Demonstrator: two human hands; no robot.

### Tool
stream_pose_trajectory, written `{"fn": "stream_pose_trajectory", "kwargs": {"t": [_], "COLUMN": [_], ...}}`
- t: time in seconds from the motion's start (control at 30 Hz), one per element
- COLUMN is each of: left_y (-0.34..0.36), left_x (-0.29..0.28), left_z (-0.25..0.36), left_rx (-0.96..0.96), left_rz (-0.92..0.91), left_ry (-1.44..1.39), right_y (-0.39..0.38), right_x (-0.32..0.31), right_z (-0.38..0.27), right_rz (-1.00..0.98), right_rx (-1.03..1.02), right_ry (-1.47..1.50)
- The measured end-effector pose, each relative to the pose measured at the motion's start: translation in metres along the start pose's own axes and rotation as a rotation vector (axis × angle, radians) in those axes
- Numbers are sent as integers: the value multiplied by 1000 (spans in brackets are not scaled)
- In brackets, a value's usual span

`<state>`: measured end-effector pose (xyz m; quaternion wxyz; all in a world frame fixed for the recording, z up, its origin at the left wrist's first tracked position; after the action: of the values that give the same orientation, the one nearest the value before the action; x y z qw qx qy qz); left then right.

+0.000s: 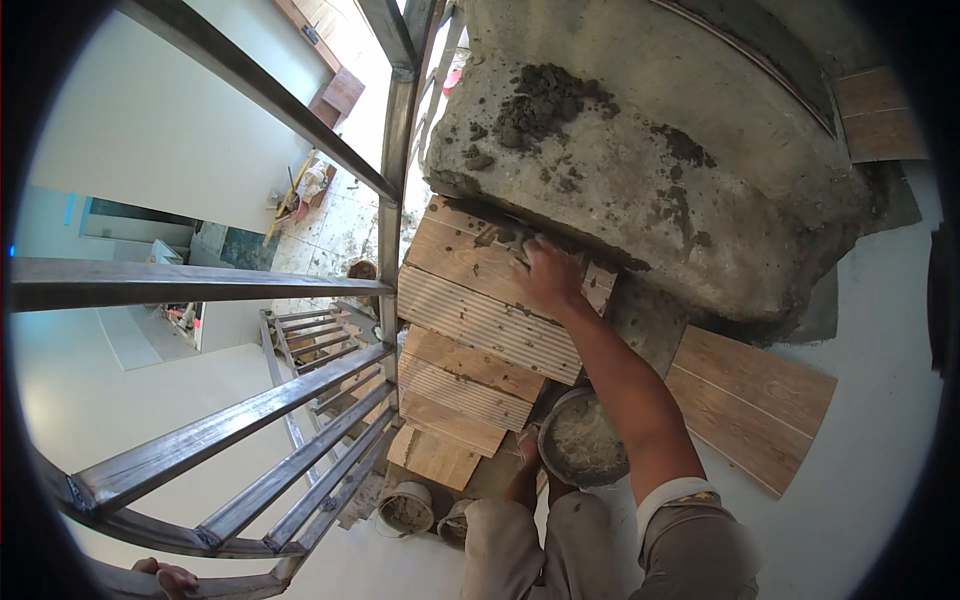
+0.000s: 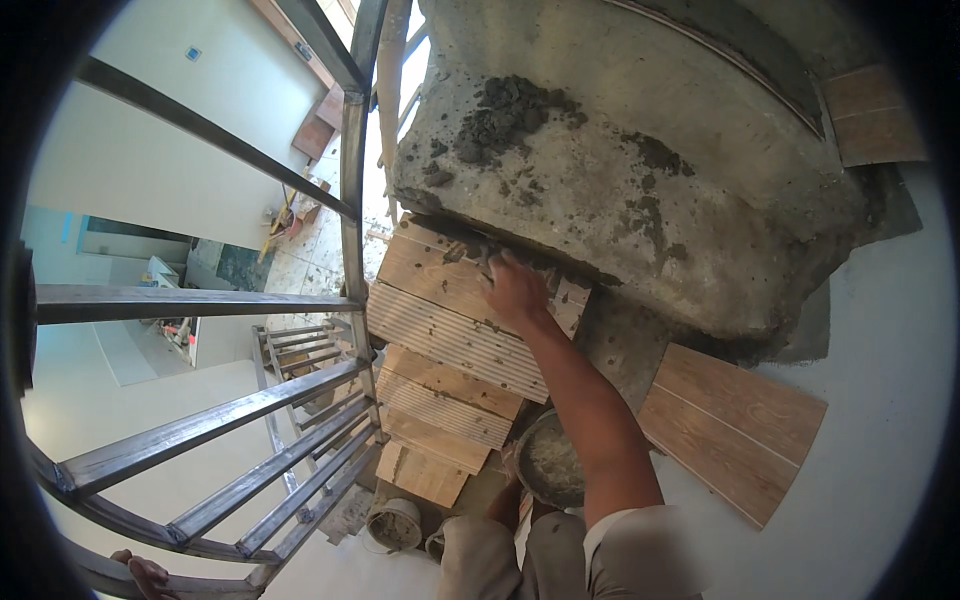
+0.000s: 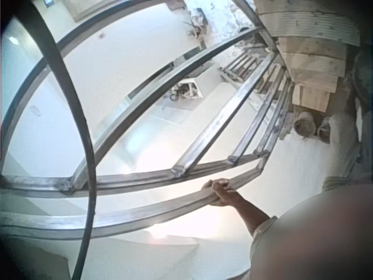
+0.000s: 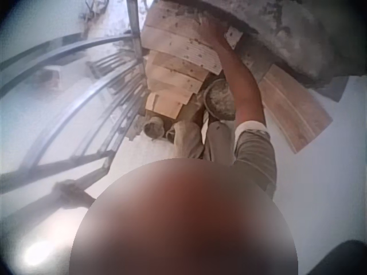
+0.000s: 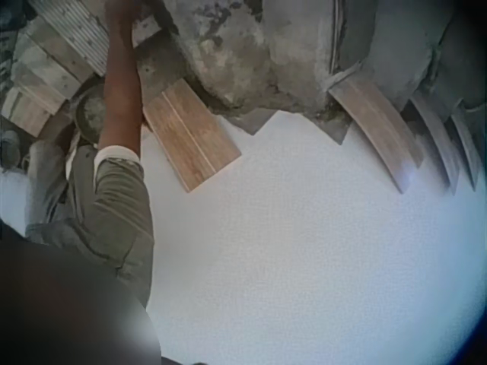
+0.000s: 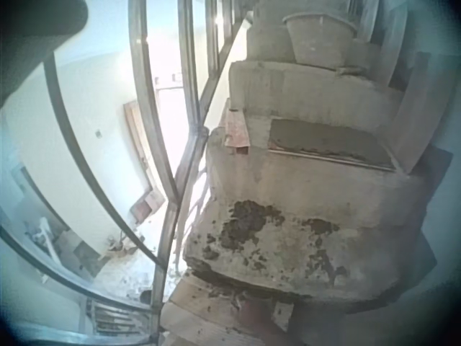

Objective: Tiling a concrete staircase with wooden-pattern tiles using mortar, a trowel, a mallet, and a spirit level.

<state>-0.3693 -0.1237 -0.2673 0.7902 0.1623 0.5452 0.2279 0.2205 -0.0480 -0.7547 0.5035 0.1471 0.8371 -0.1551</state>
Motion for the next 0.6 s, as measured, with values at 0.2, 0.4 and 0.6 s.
{"fn": "stream_pose_trajectory", "kwargs": {"t": [0.2,0.4,0.6], "left_y": [-4,-7,-9], "left_x": [19,0,29], "left_z": [-5,24,-12], "left_rx": [-95,-102,-193], "left_rz": [-12,-4,-41], "left_ry": [-253,-256,-400], "right_y": [-2,-24,5], "right_x": [-20,-25,40], "right_z": [6,-25,-45], "right_rz": [-14,74,6], "right_rx": [39,-48,31], "right_ry": [-6,88,55]}}
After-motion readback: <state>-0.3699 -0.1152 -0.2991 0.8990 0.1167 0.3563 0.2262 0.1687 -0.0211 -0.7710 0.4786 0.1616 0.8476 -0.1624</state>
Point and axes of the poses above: each hand's wrist, its own y-axis towards the middle knuckle, its own x-axis out of the palm, z = x × y, the point moved 10 cm from there along y, towards the middle knuckle
